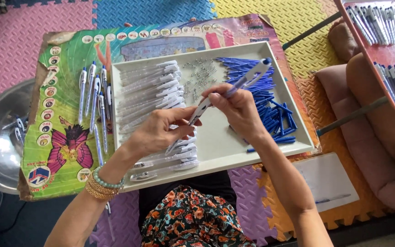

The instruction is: Assembling pens by inserting springs and ink cartridges into pen bodies

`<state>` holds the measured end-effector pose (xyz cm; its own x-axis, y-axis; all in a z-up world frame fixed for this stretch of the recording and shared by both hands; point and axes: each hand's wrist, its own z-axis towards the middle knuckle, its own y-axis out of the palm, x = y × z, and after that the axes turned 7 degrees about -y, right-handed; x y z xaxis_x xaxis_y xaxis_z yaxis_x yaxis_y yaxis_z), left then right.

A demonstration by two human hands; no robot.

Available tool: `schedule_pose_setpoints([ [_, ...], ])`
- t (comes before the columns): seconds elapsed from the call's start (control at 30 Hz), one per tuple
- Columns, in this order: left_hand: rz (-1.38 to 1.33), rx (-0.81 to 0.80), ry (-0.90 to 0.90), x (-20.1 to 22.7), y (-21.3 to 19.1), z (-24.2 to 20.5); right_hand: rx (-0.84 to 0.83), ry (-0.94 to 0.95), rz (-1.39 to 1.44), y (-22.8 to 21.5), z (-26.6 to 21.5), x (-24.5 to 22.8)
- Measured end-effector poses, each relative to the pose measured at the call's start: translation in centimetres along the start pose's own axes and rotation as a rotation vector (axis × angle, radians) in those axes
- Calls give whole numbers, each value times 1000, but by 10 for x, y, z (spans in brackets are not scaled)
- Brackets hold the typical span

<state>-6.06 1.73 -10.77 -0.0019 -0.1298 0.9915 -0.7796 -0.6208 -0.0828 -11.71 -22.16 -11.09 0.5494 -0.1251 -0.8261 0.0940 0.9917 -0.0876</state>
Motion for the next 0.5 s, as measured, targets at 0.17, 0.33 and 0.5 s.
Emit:
schedule_pose_setpoints([
  [0.17, -73, -85, -65, -2, 5, -1, 43, 57, 90, 1, -3, 6],
  [0.33, -102, -133, -114, -4, 5, 2, 38, 48, -44, 1, -3, 3],
  [0.5, 88, -129, -115, 3, 2, 2, -94, -216, -312, -21, -1, 22],
])
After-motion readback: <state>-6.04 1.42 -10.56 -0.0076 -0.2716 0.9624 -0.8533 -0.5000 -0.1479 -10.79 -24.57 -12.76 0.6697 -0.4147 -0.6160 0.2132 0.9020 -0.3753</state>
